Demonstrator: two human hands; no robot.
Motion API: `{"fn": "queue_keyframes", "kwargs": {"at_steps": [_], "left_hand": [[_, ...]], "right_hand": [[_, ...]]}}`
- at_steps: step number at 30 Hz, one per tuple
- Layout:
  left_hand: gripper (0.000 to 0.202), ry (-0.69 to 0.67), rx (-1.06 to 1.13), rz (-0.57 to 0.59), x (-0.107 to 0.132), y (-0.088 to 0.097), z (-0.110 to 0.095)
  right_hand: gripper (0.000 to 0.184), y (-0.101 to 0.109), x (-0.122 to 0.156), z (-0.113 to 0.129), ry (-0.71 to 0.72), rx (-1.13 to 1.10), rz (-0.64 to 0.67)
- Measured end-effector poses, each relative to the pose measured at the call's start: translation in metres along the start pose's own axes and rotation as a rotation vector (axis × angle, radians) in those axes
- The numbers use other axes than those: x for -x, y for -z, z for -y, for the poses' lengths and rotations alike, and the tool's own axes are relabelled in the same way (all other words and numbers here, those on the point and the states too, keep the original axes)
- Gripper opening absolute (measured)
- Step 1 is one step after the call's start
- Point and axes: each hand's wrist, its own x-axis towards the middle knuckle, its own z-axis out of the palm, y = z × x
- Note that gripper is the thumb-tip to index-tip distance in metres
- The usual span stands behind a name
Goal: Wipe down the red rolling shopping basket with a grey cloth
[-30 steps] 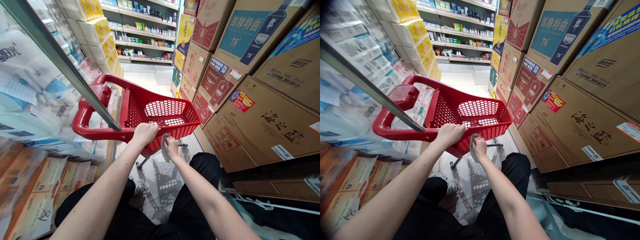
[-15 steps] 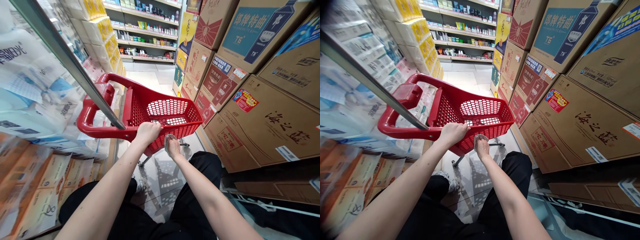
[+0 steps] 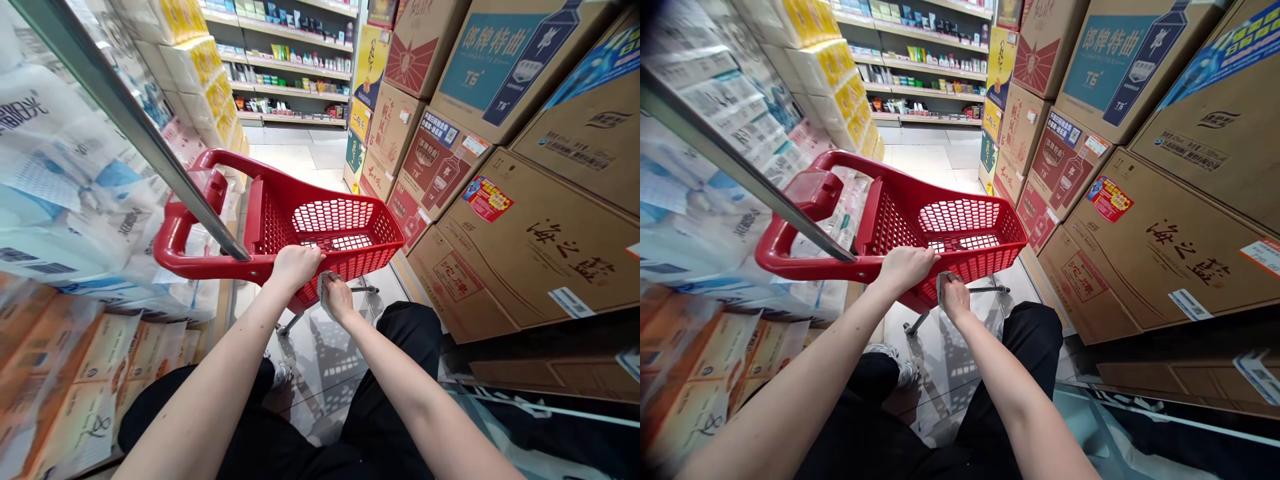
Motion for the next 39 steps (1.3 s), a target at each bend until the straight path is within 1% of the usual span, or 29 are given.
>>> {"fn": "queue_keyframes", "kwargs": {"at_steps": [3,5,6,8,10,12,16,21,23,26,29,31,33,36,39], "left_hand": [[0.044,-0.004,-0.005,-0.006,0.0,0.0,0.001],[0.044,0.002,0.0,-0.004,0.0,0.001,0.002],[0.045,0.008,0.005,0.0,0.0,0.001,0.002],[0.046,0.016,0.018,0.007,0.0,0.0,0.003],[0.048,0.014,0.03,0.006,-0.001,-0.001,0.003],[0.049,0.011,0.033,0.005,-0.001,-0.001,0.003],[0.049,0.007,0.002,0.011,-0.002,-0.002,0.002],[0.047,0.0,-0.023,0.012,-0.002,-0.002,0.001],[0.048,0.008,-0.02,0.021,-0.002,-0.002,0.001],[0.05,0.019,-0.012,0.036,-0.002,-0.003,0.003],[0.049,0.022,-0.012,0.036,-0.002,-0.003,0.002],[0.049,0.016,-0.011,0.03,-0.002,-0.002,0.001],[0.047,0.011,-0.01,0.024,-0.002,-0.002,-0.001],[0.045,0.007,-0.007,0.019,-0.001,0.0,-0.002],[0.045,0.004,-0.002,0.018,-0.001,0.0,-0.002]], "right_hand": [[0.026,0.002,0.0,-0.005,0.078,-0.006,0.033],[0.024,0.002,0.007,-0.013,0.132,-0.001,0.065],[0.024,0.002,0.011,-0.018,0.136,0.004,0.076],[0.025,-0.001,0.02,-0.028,0.084,0.008,0.073],[0.026,-0.003,0.025,-0.035,0.002,-0.01,0.033],[0.028,-0.006,0.025,-0.038,-0.015,-0.045,-0.003],[0.029,-0.012,0.011,-0.029,0.054,-0.076,-0.015],[0.03,-0.022,0.001,-0.014,-0.014,-0.024,0.018],[0.029,-0.021,0.003,-0.016,0.012,-0.03,0.039],[0.028,-0.013,0.007,-0.025,0.073,-0.039,0.063],[0.03,-0.006,0.01,-0.031,0.028,-0.012,0.035],[0.031,-0.006,0.009,-0.03,0.017,-0.003,0.012],[0.031,-0.008,0.006,-0.024,0.037,0.0,0.009],[0.03,-0.013,0.003,-0.017,0.034,0.019,0.028],[0.029,-0.011,0.004,-0.018,0.057,0.006,0.058]]}}
